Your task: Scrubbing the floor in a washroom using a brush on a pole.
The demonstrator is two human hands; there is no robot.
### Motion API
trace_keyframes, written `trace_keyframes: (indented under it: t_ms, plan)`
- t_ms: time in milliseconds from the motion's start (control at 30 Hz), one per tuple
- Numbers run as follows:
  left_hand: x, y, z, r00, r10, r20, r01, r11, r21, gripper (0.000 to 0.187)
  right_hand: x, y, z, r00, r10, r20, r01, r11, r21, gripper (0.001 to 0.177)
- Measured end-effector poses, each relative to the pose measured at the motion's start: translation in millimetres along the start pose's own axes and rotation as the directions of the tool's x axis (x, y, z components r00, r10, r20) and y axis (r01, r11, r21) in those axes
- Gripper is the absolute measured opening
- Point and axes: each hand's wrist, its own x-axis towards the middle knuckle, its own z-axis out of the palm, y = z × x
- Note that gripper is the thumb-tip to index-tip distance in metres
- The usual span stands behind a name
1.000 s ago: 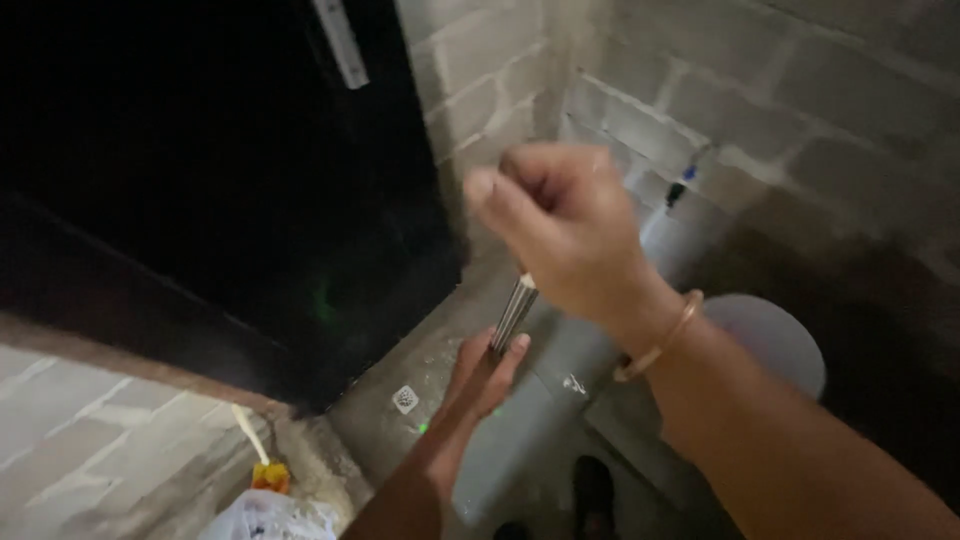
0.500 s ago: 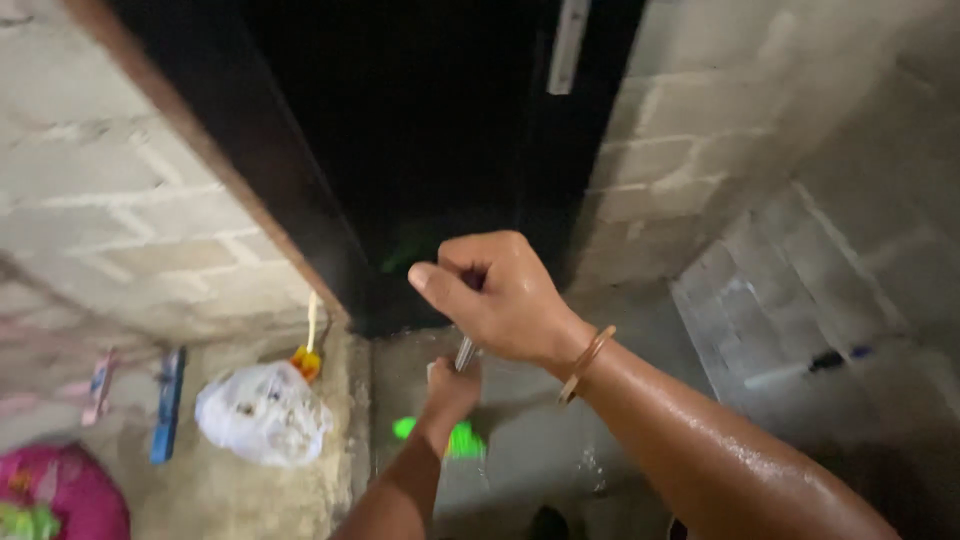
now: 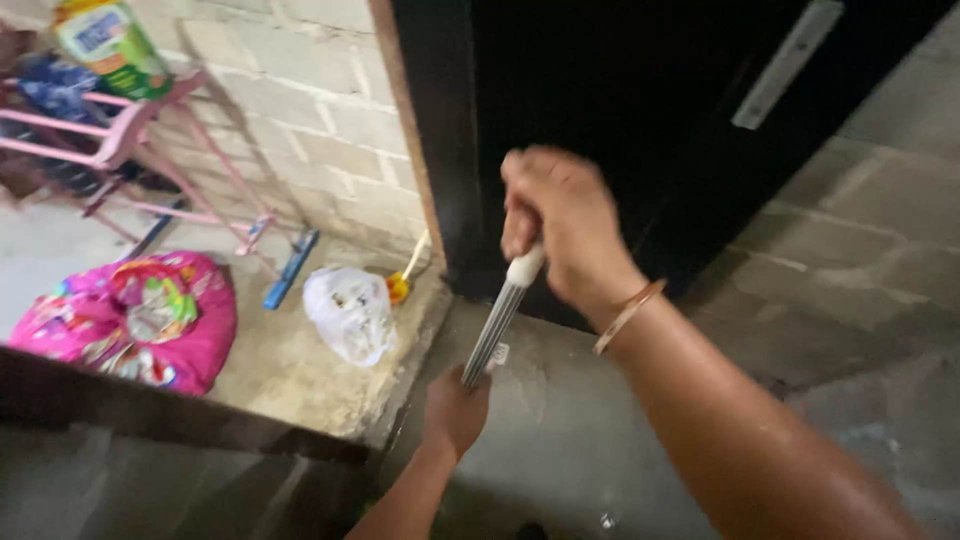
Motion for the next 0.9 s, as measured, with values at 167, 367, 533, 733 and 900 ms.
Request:
trace_keyframes:
  t_ms: [167, 367, 533, 733, 900]
  plan:
    - [-29.3, -199.4, 43.3, 0.955, -0.12, -0.27, 0.204, 0.929, 0.309, 0.043, -28.6, 80.3, 11.3, 0.863, 0.505, 0.025, -0.504, 0.863, -0.013, 0.031]
    - [-15.8, -203.6, 53.4, 0.909, -0.409, 0.075, 0.359, 0.863, 0.356, 0.04, -53.5, 110.0, 0.9, 0.864, 0.473, 0.175, -0.48, 0.877, -0.002, 0.039]
    - [43.8, -108.0, 80.8, 0.981, -0.189, 0.052, 0.174, 0.962, 0.213, 0.037, -31.7, 35.1, -11.7, 0.942, 0.325, 0.087, -0.301, 0.93, -0.212, 0.047]
    - [99.3, -65.4, 116.0, 0.998, -0.058, -0.03, 0.061, 0.993, 0.1, 0.047, -37.1, -21.6, -15.3, 0.974, 0.086, 0.21, 0.047, 0.829, -0.557, 0.053]
    - [82.4, 13.5, 81.1, 1.0, -0.003, 0.003, 0.002, 0.997, 0.073, 0.046, -29.6, -56.9, -16.0, 0.938, -0.074, 0.339, 0.271, 0.765, -0.584, 0.047]
